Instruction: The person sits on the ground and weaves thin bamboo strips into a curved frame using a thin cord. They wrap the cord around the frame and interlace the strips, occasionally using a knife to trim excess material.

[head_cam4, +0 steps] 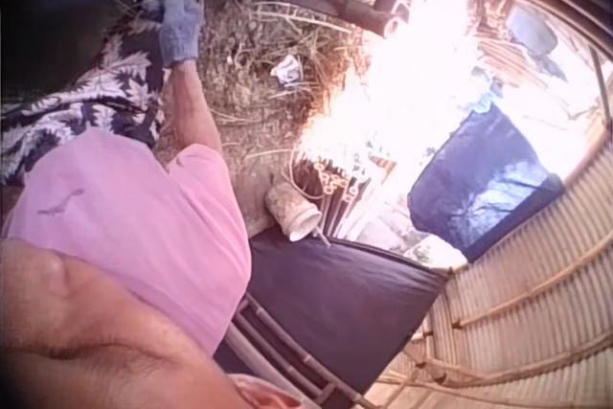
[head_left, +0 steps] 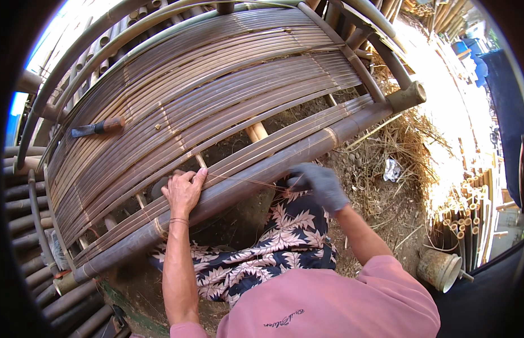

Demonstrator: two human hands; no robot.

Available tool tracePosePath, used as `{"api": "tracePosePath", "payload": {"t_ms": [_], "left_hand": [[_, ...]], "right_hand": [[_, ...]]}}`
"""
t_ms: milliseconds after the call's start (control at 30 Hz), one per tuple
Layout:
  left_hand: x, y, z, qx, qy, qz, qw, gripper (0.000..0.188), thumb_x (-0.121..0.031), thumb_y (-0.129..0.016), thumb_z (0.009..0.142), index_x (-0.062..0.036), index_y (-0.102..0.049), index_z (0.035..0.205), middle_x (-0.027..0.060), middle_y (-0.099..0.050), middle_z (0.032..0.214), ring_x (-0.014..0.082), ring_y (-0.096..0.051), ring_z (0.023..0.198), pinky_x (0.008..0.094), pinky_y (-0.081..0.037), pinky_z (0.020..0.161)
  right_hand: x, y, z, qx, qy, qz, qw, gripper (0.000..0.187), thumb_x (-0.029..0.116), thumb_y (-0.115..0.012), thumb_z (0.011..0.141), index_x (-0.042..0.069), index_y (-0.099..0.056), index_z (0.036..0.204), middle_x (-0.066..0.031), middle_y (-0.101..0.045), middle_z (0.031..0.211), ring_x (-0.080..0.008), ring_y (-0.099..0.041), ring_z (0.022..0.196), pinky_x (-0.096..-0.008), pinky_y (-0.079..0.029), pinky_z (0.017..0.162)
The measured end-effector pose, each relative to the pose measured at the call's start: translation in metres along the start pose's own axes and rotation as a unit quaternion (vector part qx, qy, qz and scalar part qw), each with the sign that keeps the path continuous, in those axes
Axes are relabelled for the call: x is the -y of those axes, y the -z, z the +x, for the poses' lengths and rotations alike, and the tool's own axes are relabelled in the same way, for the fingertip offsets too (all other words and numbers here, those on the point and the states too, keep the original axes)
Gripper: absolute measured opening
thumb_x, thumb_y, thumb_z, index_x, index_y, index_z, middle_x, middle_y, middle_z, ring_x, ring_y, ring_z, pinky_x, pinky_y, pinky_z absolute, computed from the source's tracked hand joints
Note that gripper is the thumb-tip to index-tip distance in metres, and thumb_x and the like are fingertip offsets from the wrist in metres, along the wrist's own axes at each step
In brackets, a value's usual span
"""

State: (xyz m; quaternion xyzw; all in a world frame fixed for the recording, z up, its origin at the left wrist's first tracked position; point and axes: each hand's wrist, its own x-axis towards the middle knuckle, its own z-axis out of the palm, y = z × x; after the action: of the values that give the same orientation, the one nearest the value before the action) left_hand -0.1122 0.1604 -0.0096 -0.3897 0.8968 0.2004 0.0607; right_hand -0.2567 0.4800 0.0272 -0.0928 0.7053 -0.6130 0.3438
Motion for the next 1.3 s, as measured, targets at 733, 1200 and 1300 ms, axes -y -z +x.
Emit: {"api": "tracePosePath", "payload": {"t_ms": [733,1200,1300], "left_hand": [[-0.358,-0.111,0.006,0.028,-0.270,0.083,0.959,0.116,-0.049,-0.093,0.051,0.0049,-0.038,0.138,0.0181,-0.050,0.125,0.0336,-0.048,0.120,0.0465,-0.036,0.105],[-0.358,-0.112,0.012,-0.005,-0.294,0.042,0.955,0.092,-0.043,-0.092,0.051,-0.0014,-0.048,0.120,0.0125,-0.052,0.108,0.0299,-0.051,0.104,0.0416,-0.039,0.091],[-0.352,-0.140,0.020,-0.058,-0.316,0.070,0.944,0.093,-0.043,-0.091,0.050,-0.0006,-0.048,0.121,0.0137,-0.051,0.108,0.0309,-0.051,0.103,0.0420,-0.039,0.092]], "right_hand": [[0.020,0.219,0.048,-0.120,0.050,-0.159,0.979,0.032,0.035,-0.063,0.099,0.004,-0.073,0.098,-0.0128,-0.072,0.103,-0.0178,-0.067,0.084,-0.0344,-0.055,0.074],[0.067,0.233,0.101,0.146,0.074,-0.605,0.779,0.037,0.035,-0.046,0.103,0.008,-0.070,0.097,-0.0163,-0.071,0.086,-0.0358,-0.068,0.072,-0.0441,-0.057,0.072],[0.056,0.183,0.095,0.191,0.192,-0.530,0.804,0.034,0.029,-0.047,0.103,0.004,-0.067,0.094,-0.0190,-0.070,0.085,-0.0365,-0.069,0.072,-0.0424,-0.057,0.071]]}}
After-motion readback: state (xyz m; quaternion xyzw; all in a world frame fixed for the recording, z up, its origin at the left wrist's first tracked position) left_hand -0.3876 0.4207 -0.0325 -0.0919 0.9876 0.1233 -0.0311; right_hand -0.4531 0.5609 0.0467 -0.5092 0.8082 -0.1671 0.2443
